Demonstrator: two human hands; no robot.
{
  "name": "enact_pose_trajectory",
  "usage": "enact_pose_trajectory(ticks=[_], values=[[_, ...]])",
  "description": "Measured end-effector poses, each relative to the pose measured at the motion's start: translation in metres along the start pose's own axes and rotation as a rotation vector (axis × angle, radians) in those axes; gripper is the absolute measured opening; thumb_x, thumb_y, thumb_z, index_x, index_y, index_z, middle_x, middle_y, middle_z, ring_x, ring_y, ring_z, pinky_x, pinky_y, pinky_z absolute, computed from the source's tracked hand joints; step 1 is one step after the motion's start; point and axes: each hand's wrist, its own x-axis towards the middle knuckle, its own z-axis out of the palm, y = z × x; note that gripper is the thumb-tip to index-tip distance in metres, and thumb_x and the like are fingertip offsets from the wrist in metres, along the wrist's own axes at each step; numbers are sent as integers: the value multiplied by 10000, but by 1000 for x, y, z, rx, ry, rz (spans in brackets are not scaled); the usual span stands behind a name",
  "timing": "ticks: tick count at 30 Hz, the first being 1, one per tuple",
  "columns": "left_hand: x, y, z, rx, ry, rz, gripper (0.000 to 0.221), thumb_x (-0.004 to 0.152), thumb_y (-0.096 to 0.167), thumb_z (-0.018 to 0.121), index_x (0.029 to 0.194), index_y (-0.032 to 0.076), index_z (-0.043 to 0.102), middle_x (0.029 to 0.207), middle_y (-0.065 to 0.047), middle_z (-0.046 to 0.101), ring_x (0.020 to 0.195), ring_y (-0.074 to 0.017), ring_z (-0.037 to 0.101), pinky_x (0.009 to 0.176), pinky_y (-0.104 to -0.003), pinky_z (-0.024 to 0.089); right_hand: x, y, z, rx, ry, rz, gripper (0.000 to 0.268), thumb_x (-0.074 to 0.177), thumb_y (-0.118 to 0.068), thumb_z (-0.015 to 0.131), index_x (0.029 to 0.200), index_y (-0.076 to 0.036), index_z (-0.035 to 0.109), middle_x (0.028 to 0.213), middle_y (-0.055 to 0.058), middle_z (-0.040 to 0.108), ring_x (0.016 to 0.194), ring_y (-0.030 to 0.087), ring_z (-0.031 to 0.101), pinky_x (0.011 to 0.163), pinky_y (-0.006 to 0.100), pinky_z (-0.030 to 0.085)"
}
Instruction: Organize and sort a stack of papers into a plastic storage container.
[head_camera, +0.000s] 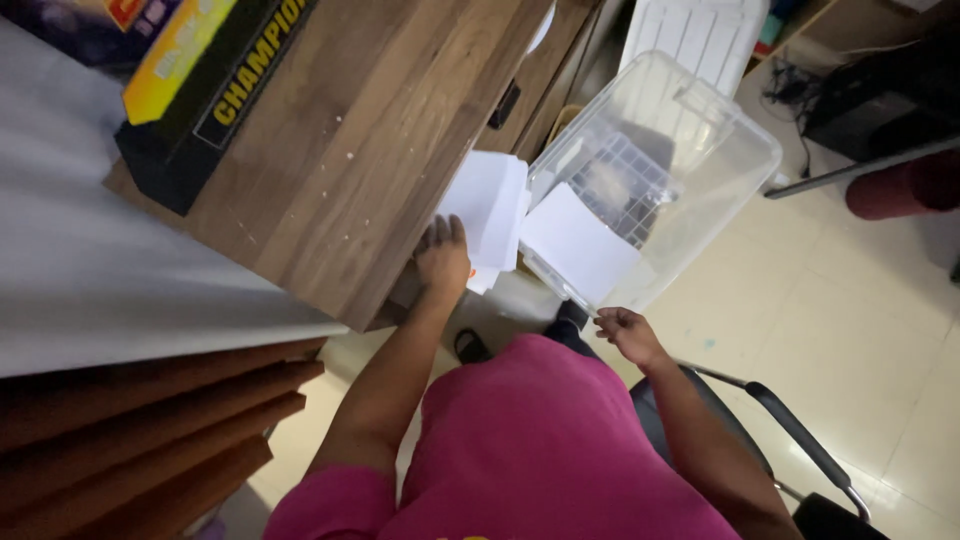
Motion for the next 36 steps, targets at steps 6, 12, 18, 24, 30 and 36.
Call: enact_pose_trajectory(ticks=[6, 12, 18, 24, 30, 36], values=[[-68, 10, -12, 178, 286, 511, 580, 966, 210, 512, 1526, 62, 480, 1591, -142, 454, 1458, -433, 395, 1170, -675, 274, -39, -128, 47, 721, -206, -13, 605, 996, -492, 464, 1376, -29, 542, 1258, 100, 736, 1166, 222, 697, 1026, 416, 502], [-103, 17, -19, 33, 191, 671, 524, 1011, 225, 485, 1516, 86, 502, 1614, -121, 439, 1497, -422, 350, 1205, -714, 187, 4, -141, 104, 866, -114, -218, 393, 979, -48, 718, 1303, 119, 570, 1183, 205, 689, 1028, 306, 691, 854, 429, 551], [-108, 16, -63, -49, -28, 543, 742, 827, 265, 667, 1508, 96, 425, 1596, -170, 328, 1469, -429, 266, 1136, -682, 179, -3, -146, 106, 814, 39, -198, 382, 933, 6, 640, 1301, 63, 558, 1189, 180, 693, 1035, 287, 712, 885, 421, 603], [-107, -17, -38, -783, 288, 33, 840, 938, 513, 671, 1528, -14, 386, 1504, -275, 453, 1406, -378, 458, 1188, -493, 377, -13, -130, 74, 832, -33, -215, 372, 962, 32, 591, 1331, 49, 547, 1265, 163, 673, 1113, 280, 691, 973, 429, 579], [-55, -12, -22, -937, 356, -141, 929, 941, 569, 689, 1476, -126, 384, 1484, -349, 467, 1413, -438, 457, 1166, -483, 343, -14, -127, 68, 840, -61, -215, 353, 977, 33, 584, 1325, 82, 543, 1267, 176, 679, 1122, 284, 689, 997, 431, 571], [-29, -15, 22, -1199, 494, -238, 801, 1021, 503, 589, 1465, -137, 401, 1507, -334, 491, 1423, -389, 495, 1188, -449, 362, -10, -131, 63, 782, -54, -127, 328, 987, -26, 615, 1284, 102, 564, 1217, 205, 697, 1099, 305, 698, 967, 436, 590]])
